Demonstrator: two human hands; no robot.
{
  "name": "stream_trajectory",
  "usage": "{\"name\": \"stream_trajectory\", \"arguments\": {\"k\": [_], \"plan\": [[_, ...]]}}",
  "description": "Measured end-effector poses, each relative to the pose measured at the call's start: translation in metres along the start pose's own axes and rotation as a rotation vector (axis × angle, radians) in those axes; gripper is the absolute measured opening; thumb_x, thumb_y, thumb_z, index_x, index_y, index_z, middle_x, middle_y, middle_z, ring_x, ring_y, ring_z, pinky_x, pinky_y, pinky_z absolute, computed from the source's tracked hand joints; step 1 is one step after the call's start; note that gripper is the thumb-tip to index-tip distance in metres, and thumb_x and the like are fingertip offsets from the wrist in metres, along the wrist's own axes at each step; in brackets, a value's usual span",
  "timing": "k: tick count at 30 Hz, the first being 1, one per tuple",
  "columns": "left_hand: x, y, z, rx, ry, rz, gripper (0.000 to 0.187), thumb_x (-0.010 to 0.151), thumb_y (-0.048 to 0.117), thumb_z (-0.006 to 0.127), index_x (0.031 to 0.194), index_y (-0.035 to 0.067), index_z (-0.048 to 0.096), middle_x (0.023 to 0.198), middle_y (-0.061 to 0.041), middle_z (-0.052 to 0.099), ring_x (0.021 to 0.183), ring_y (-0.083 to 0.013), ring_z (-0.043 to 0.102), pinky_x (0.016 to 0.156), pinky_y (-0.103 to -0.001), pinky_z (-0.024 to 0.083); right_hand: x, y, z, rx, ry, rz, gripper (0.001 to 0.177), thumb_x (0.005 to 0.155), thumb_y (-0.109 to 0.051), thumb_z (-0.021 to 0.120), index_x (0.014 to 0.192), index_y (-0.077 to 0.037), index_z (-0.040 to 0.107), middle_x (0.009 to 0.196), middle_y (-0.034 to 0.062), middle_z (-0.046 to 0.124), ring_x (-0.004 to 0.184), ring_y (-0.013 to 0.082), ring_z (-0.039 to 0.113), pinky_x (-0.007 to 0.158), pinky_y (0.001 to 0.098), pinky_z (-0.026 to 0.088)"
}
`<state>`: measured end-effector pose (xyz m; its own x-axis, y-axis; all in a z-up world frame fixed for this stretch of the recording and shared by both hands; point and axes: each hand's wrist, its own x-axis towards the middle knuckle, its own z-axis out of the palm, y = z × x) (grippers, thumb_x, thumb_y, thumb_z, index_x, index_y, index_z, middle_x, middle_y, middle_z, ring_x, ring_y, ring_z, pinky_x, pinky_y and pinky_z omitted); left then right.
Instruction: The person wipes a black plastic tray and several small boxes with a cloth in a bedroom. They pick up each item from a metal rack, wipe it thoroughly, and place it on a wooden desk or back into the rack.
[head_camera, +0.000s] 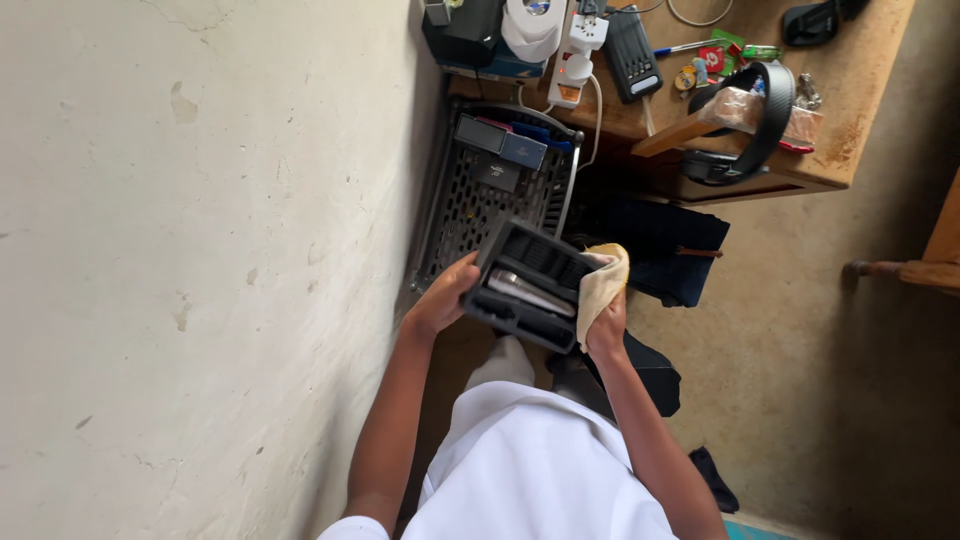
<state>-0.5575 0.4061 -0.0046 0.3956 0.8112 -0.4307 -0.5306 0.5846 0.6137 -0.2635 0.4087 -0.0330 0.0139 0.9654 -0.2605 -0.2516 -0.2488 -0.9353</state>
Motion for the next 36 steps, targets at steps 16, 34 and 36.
{"name": "stream_trajectory", "arguments": {"k": [16, 34, 36], "plan": [[0.013, -0.081, 0.086, -0.358, 0.233, 0.202, 0.068, 0.083, 0.004, 0.063, 0.145, 0.009, 0.036, 0.122, -0.015, 0.058, 0.111, -0.0283, 0.066, 0.092, -0.044, 0.061, -0.052, -0.027, 0.011, -0.396, 0.135, -0.256, 0.067, 0.095, -0.003, 0.047, 0.159, 0.001, 0.026, 0.148, 0.0158, 0.042, 0.135, 0.025, 0.043, 0.118, 0.0378, 0.032], [-0.032, -0.116, 0.148, -0.029, -0.075, 0.031, 0.086, 0.085, 0.017, 0.07, 0.159, 0.006, 0.029, 0.136, -0.015, 0.056, 0.121, -0.0248, 0.059, 0.101, -0.039, 0.052, -0.108, -0.129, -0.047, -1.291, -0.204, -0.569, 0.061, 0.099, -0.043, 0.053, 0.15, -0.01, 0.051, 0.169, 0.0173, 0.023, 0.157, 0.0381, 0.01, 0.125, 0.0515, 0.012], [-0.039, -0.125, 0.171, 0.038, -0.115, 0.067, 0.095, 0.082, 0.013, 0.067, 0.165, 0.01, 0.019, 0.149, -0.01, 0.049, 0.133, -0.0195, 0.051, 0.11, -0.034, 0.046, -0.108, -0.127, -0.065, -1.186, -0.184, -0.505, 0.064, 0.105, -0.04, 0.048, 0.156, -0.002, 0.041, 0.171, 0.017, 0.02, 0.16, 0.0379, 0.012, 0.129, 0.0484, 0.013]]}}
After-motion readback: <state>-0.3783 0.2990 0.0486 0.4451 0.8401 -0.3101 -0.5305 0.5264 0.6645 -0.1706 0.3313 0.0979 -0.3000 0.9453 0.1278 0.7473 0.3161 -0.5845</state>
